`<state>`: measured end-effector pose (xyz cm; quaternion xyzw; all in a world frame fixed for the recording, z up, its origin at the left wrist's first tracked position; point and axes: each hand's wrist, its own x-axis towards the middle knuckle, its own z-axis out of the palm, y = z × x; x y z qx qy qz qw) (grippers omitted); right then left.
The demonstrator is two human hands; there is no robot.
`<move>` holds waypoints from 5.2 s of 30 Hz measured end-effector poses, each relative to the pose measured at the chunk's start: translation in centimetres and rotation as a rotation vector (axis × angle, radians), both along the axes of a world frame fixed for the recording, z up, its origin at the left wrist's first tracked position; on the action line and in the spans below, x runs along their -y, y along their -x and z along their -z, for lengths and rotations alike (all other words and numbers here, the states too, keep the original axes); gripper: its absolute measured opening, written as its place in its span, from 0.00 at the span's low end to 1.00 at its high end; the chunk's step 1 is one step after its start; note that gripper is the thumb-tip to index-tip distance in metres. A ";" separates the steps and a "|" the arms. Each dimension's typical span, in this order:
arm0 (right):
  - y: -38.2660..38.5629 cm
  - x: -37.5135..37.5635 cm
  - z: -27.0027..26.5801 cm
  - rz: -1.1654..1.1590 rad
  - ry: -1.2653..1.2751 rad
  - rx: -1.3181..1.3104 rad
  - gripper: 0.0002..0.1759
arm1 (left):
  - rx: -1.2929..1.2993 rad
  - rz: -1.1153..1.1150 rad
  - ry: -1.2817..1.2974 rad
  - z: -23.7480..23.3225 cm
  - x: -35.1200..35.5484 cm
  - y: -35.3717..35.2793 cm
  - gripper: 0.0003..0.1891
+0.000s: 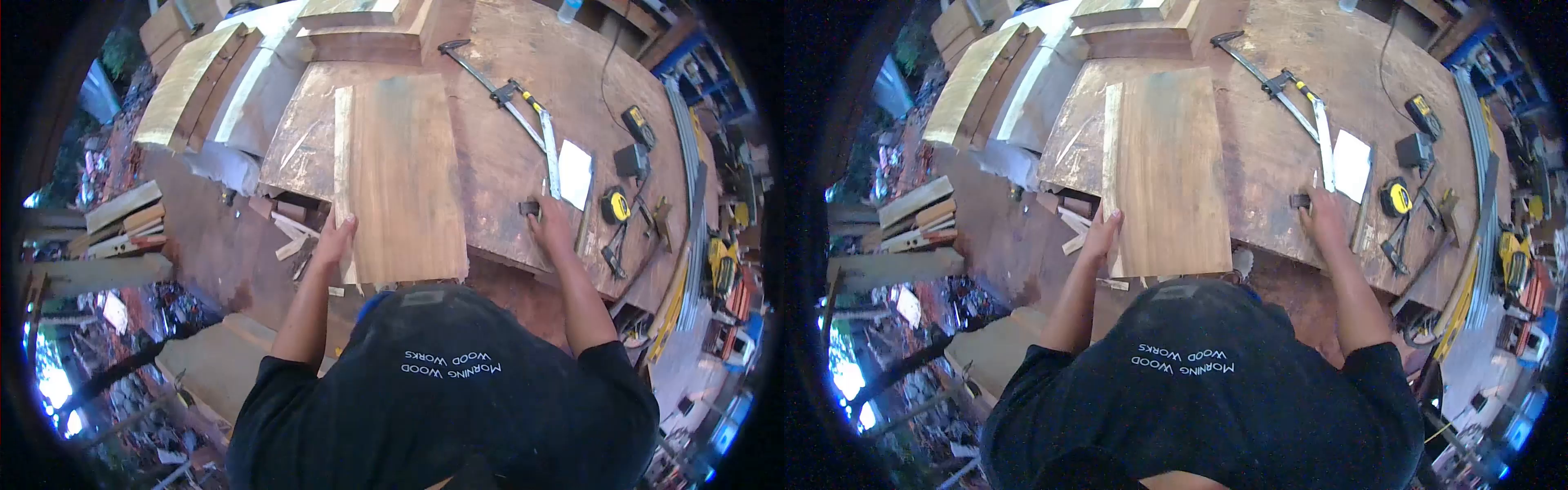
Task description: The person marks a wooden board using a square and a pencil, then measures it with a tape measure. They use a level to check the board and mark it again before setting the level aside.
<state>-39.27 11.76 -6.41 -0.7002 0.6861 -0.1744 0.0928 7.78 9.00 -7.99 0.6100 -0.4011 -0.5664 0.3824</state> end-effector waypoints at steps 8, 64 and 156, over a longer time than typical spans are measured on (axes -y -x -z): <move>-7.5 -3.5 0.2 0.069 0.084 0.066 0.31 | -0.072 0.101 -0.019 -0.5 0.2 -0.6 0.39; -2.1 -1.5 -0.3 0.191 -0.017 -0.059 0.25 | 0.617 0.091 0.467 1.9 13.1 -1.3 0.26; -4.7 -3.5 5.5 0.533 0.341 0.320 0.32 | 0.790 -0.006 0.480 2.7 21.1 -16.8 0.19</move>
